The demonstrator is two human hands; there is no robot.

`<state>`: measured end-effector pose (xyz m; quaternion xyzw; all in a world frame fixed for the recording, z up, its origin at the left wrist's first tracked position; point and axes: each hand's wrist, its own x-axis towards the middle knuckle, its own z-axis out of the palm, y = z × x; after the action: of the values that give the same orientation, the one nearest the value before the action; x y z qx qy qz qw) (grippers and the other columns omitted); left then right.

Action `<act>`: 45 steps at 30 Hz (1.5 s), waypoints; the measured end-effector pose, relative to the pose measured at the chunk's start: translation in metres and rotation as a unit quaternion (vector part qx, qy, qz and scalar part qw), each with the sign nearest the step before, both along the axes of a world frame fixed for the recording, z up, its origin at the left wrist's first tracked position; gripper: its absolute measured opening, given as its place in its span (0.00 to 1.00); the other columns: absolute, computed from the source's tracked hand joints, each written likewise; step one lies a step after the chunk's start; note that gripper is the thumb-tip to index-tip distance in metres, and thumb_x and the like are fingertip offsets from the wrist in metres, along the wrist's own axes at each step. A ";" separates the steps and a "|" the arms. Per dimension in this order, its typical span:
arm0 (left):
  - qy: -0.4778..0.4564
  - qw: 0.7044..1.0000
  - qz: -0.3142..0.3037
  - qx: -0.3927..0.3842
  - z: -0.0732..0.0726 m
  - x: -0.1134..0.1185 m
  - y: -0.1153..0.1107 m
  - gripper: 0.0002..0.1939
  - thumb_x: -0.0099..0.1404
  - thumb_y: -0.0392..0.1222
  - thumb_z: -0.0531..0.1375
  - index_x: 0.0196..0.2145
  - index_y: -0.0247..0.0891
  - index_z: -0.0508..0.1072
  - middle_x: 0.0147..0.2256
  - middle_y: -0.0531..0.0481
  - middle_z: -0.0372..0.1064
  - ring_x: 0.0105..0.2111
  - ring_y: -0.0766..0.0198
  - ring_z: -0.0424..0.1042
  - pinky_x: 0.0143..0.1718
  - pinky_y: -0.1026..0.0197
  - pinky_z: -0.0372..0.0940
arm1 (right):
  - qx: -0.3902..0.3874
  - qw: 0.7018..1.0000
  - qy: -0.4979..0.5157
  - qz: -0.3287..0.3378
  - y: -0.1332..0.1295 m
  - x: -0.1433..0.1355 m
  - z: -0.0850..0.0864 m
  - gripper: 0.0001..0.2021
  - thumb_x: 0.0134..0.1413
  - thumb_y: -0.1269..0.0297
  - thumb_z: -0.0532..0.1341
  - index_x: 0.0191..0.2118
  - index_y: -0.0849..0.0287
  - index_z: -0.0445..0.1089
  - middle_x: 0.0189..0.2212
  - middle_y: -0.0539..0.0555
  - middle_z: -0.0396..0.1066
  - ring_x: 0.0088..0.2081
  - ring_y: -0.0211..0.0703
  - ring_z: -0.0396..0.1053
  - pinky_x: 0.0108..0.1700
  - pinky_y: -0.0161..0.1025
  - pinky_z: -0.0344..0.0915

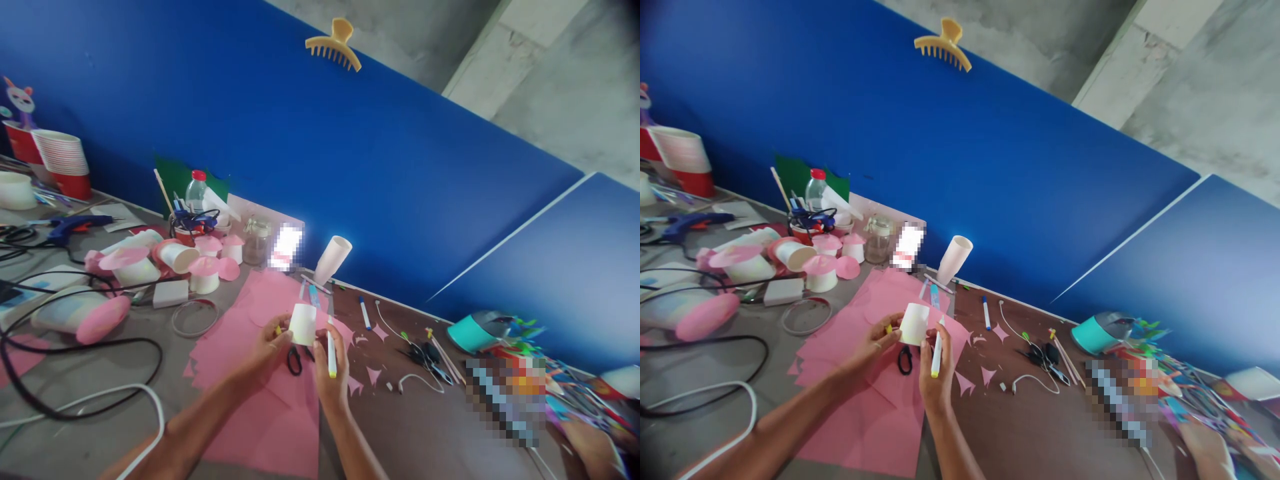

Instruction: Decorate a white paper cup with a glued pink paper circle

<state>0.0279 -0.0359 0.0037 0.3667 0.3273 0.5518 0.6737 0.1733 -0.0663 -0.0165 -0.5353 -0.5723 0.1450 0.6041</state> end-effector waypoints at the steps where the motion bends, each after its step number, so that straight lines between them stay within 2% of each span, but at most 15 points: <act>1: 0.004 1.000 -0.008 0.009 -0.002 0.000 0.001 0.23 0.53 0.47 0.68 0.45 0.36 0.75 0.38 0.46 0.75 0.39 0.57 0.73 0.40 0.60 0.67 | -0.003 1.000 -0.003 0.002 -0.001 0.000 -0.001 0.16 0.59 0.60 0.58 0.52 0.57 0.67 0.39 0.58 0.73 0.39 0.47 0.73 0.41 0.45 0.73; 6: 0.016 0.998 -0.045 0.050 -0.014 0.002 0.005 0.35 0.45 0.50 0.73 0.50 0.35 0.72 0.42 0.42 0.75 0.43 0.51 0.73 0.44 0.55 0.67 | -0.010 1.000 -0.017 0.020 -0.004 -0.001 -0.004 0.20 0.58 0.64 0.58 0.56 0.56 0.65 0.44 0.57 0.72 0.42 0.46 0.73 0.43 0.44 0.73; 8: 0.019 0.997 -0.056 0.057 -0.015 0.002 0.006 0.36 0.45 0.49 0.73 0.51 0.36 0.71 0.42 0.42 0.75 0.44 0.50 0.73 0.45 0.54 0.67 | -0.007 1.000 -0.017 0.014 -0.004 -0.001 -0.005 0.20 0.58 0.64 0.58 0.56 0.57 0.64 0.44 0.58 0.73 0.43 0.46 0.73 0.43 0.44 0.73; 12: 0.030 0.995 -0.069 0.058 -0.013 0.002 0.006 0.35 0.46 0.46 0.72 0.52 0.36 0.71 0.41 0.44 0.75 0.41 0.52 0.73 0.42 0.57 0.67 | 0.005 1.000 -0.004 0.009 -0.004 -0.002 0.000 0.18 0.60 0.62 0.58 0.55 0.57 0.65 0.41 0.58 0.73 0.42 0.47 0.73 0.41 0.45 0.73; 16: 0.048 0.996 -0.059 0.053 -0.009 0.002 0.006 0.35 0.45 0.44 0.72 0.52 0.36 0.71 0.38 0.45 0.75 0.38 0.54 0.73 0.39 0.58 0.67 | 0.048 0.999 0.019 -0.001 -0.006 -0.005 0.012 0.16 0.64 0.60 0.54 0.55 0.57 0.65 0.35 0.54 0.73 0.37 0.45 0.73 0.40 0.44 0.71; 21: 0.043 0.993 -0.079 0.071 -0.004 0.001 0.006 0.33 0.45 0.49 0.72 0.48 0.35 0.72 0.35 0.47 0.74 0.36 0.56 0.73 0.38 0.59 0.66 | 0.101 0.995 -0.001 0.021 -0.013 -0.006 0.021 0.15 0.67 0.58 0.50 0.49 0.57 0.69 0.34 0.54 0.73 0.37 0.45 0.72 0.42 0.45 0.70; 26: 0.042 0.992 -0.085 0.080 -0.008 0.000 0.007 0.30 0.47 0.51 0.72 0.45 0.34 0.72 0.32 0.48 0.73 0.33 0.57 0.73 0.34 0.60 0.65 | 0.066 0.996 0.006 0.064 -0.019 -0.006 0.017 0.16 0.67 0.56 0.50 0.41 0.58 0.71 0.29 0.53 0.71 0.31 0.43 0.70 0.36 0.42 0.69; 32: 0.065 0.990 -0.095 0.078 -0.015 0.000 0.008 0.30 0.50 0.50 0.70 0.47 0.35 0.70 0.28 0.51 0.72 0.29 0.59 0.72 0.31 0.61 0.65 | 0.051 0.995 0.030 0.075 -0.018 -0.010 0.015 0.13 0.67 0.57 0.51 0.44 0.58 0.68 0.26 0.50 0.69 0.28 0.40 0.69 0.32 0.39 0.70; 38: 0.044 0.993 -0.087 0.071 -0.011 0.000 0.006 0.29 0.48 0.48 0.71 0.46 0.35 0.72 0.28 0.50 0.73 0.29 0.59 0.73 0.32 0.61 0.65 | 0.046 0.996 0.024 0.077 -0.018 -0.010 0.020 0.11 0.66 0.59 0.52 0.39 0.57 0.69 0.26 0.50 0.69 0.28 0.40 0.70 0.31 0.37 0.70; 45: 0.060 0.993 -0.070 0.077 -0.005 0.000 0.004 0.29 0.49 0.44 0.70 0.49 0.36 0.71 0.28 0.52 0.72 0.29 0.61 0.71 0.33 0.62 0.65 | 0.031 0.995 0.016 0.091 -0.019 -0.009 0.019 0.11 0.65 0.59 0.53 0.41 0.58 0.69 0.29 0.52 0.71 0.30 0.41 0.71 0.33 0.38 0.70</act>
<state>0.0280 -0.0321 -0.0014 0.4717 0.2974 0.5040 0.6595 0.1644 -0.0848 0.0021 -0.4601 -0.6131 0.1899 0.6135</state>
